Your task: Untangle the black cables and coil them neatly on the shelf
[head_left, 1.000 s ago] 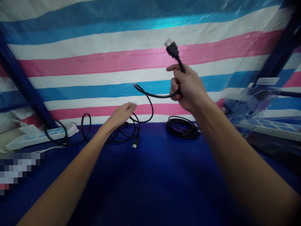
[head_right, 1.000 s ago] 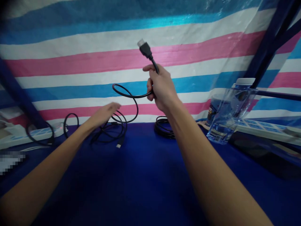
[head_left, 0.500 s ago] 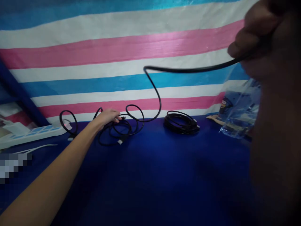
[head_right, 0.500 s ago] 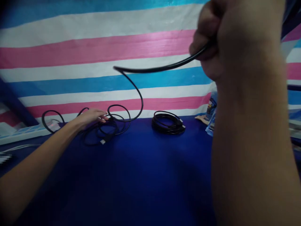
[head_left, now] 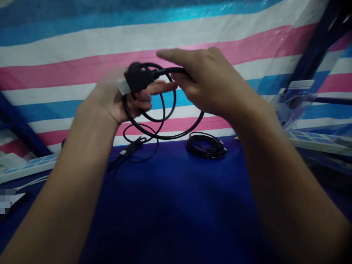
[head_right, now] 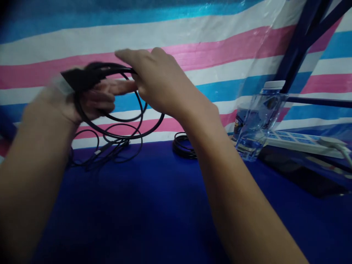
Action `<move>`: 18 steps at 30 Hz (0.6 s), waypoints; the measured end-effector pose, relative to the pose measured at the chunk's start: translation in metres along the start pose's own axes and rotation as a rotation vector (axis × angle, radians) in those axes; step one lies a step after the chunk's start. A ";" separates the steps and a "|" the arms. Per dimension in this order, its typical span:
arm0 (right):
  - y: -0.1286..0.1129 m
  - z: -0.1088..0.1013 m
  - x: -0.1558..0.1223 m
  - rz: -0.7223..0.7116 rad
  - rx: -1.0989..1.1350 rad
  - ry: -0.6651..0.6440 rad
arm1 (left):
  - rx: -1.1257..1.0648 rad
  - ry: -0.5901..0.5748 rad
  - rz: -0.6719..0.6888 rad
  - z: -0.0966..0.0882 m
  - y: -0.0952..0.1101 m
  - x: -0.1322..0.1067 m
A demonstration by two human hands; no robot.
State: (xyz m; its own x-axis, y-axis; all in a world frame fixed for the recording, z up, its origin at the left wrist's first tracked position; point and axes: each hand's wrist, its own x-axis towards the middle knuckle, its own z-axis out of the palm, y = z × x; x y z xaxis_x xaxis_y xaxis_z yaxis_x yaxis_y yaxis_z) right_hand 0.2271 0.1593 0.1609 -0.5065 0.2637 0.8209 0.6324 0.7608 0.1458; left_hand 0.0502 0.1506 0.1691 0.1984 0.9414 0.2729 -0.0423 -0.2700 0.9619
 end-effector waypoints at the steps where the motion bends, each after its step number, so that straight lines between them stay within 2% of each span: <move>1: 0.002 0.003 -0.001 -0.011 -0.004 0.046 | 0.098 0.033 0.052 0.001 0.008 -0.004; 3: 0.003 0.006 -0.002 -0.043 -0.022 0.119 | 0.314 0.067 0.200 0.002 0.015 -0.011; 4: 0.002 0.007 -0.003 -0.055 -0.021 0.130 | 0.412 0.049 0.274 0.001 0.016 -0.015; 6: -0.001 0.007 -0.002 -0.084 -0.026 0.098 | 0.590 -0.083 0.329 0.000 0.014 -0.018; 10: -0.011 0.008 0.002 -0.017 -0.097 -0.093 | 0.897 -0.226 0.169 -0.003 0.006 -0.016; 12: -0.012 0.012 0.003 0.036 -0.088 -0.146 | 0.981 -0.242 0.132 -0.004 0.003 -0.013; 13: -0.011 0.014 0.003 0.060 -0.008 -0.163 | 1.003 -0.220 0.144 -0.005 0.002 -0.012; 15: -0.005 0.021 0.003 0.134 0.330 -0.166 | 0.938 -0.094 0.277 -0.007 0.002 -0.011; 17: 0.001 0.027 0.002 0.279 0.761 -0.046 | 0.755 0.075 0.452 -0.010 0.001 -0.008; 18: 0.004 0.029 0.002 0.352 0.935 0.054 | 0.676 0.116 0.487 -0.013 -0.001 -0.007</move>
State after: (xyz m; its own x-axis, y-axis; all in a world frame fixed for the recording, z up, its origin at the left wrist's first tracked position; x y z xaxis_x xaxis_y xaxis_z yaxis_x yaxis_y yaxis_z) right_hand 0.2112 0.1803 0.1471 -0.3372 0.5540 0.7611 0.0146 0.8115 -0.5842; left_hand 0.0362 0.1473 0.1664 0.2063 0.6930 0.6908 0.5063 -0.6798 0.5307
